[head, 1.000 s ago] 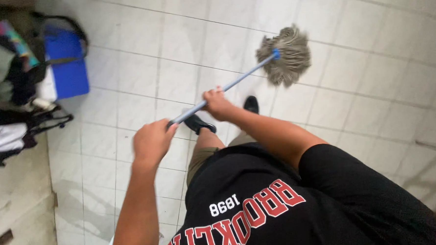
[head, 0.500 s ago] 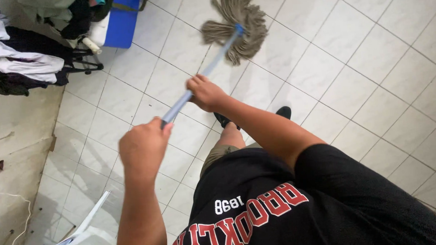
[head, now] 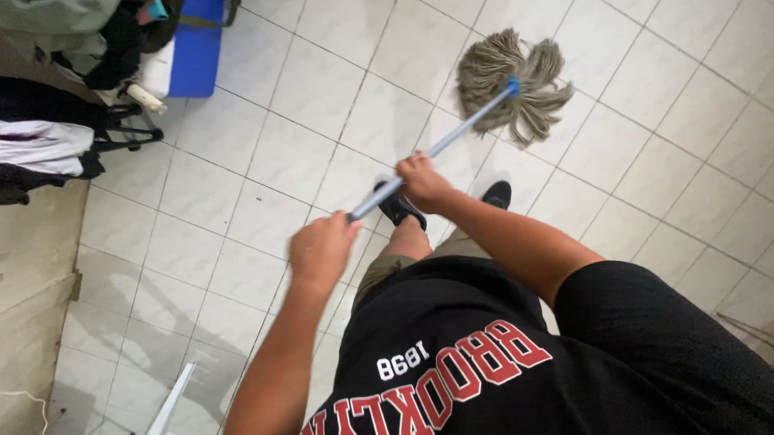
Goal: The person mops a tiled floor using a string mop, moving it back and forth across the surface. The camera is head-mounted and shows the hands and mop head throughout the clip.
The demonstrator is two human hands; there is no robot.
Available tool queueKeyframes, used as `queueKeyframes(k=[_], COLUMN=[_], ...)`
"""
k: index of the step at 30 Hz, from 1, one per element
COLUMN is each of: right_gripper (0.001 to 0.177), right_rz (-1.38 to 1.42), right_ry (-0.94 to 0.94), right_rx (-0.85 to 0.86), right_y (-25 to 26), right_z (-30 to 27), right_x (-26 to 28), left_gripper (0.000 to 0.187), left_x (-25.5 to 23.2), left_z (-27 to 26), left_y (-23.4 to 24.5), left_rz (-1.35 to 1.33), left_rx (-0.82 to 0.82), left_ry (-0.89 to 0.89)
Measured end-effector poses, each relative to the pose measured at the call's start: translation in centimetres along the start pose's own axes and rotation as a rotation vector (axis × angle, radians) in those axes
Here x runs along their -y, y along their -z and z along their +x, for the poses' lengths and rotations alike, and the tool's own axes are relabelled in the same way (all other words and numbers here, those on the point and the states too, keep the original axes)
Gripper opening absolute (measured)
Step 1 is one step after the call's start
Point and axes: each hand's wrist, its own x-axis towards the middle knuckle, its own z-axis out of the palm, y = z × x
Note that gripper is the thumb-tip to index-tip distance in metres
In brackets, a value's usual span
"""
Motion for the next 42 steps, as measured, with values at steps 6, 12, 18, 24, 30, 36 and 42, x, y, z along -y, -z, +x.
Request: queueKeyframes(k=[6,12,18,24,30,36,42], right_gripper=[0.033,0.042,0.045,0.032,0.036,0.035,0.037], right_rz=[0.294,0.266,0.344,-0.236,-0.407,-0.283,-0.107], right_ry=[0.227,0.518,0.603,0.915,0.791,0.504,0.612], right_rx=[-0.006,0.058,0.065,-0.472,-0.413,0.265,0.564], right_y=[1.7,1.2,-0.2,-3.3,0.2,5.0,11.0], right_z=[10.0,16.0,16.2,14.0,14.1,20.1,24.5], right_x=[13.2,20.9,17.2,2.5,0.3,14.7,21.2], left_gripper=[0.041,0.039,0.039,0.036,0.038,0.044,0.037], left_x=[3.6,4.3,7.7,7.6,6.5,6.6,4.6], left_z=[-9.8,-14.1,-12.2,-2.0,1.8,-6.9,-8.6], left_y=[9.8,10.1,5.9,-3.5,-3.6,11.4,13.8], left_rz=[0.099,0.256,0.172,-0.147,-0.284,-0.186,0.093], left_rx=[-0.149,-0.203,-0.401,-0.245,-0.117,-0.201,-0.154], left_ry=[0.316,0.584,0.537,0.392,0.297,0.587,0.823])
